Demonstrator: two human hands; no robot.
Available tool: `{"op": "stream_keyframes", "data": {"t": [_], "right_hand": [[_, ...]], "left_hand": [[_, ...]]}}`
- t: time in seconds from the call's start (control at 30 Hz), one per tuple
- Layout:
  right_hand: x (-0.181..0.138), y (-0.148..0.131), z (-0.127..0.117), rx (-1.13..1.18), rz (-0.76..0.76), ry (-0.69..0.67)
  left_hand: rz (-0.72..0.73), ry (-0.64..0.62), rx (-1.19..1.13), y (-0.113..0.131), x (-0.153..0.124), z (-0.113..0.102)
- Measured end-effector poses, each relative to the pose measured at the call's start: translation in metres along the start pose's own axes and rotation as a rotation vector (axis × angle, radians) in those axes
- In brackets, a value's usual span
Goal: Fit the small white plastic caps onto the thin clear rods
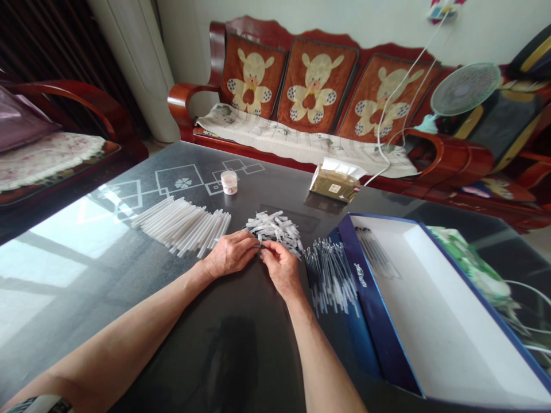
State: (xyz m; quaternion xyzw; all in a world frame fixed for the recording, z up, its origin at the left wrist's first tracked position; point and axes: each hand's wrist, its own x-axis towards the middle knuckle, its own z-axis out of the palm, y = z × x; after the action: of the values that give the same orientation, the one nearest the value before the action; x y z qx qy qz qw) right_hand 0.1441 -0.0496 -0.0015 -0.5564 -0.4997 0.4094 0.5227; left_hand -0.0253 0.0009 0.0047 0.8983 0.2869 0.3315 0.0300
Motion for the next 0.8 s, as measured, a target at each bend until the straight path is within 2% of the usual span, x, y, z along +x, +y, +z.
{"op": "stream_keyframes", "data": {"t": [0.13,0.43,0.67,0.8], "right_hand": [[-0.001,-0.005,0.0,-0.003,0.021,0.006],[-0.003,-0.013,0.002,-0.222,-0.056,0.046],[-0.004,-0.015,-0.001,-0.148,-0.057,-0.01],[-0.003,-0.012,0.001,-0.213,-0.07,0.004]], "left_hand": [[0.014,0.027,-0.007,-0.001,0.0,0.001],[0.023,-0.025,-0.023,0.002,0.0,-0.002],[0.014,-0.035,-0.002,0.001,0.0,-0.001],[0.026,-0.047,-0.006,0.002,0.001,-0.002]]}}
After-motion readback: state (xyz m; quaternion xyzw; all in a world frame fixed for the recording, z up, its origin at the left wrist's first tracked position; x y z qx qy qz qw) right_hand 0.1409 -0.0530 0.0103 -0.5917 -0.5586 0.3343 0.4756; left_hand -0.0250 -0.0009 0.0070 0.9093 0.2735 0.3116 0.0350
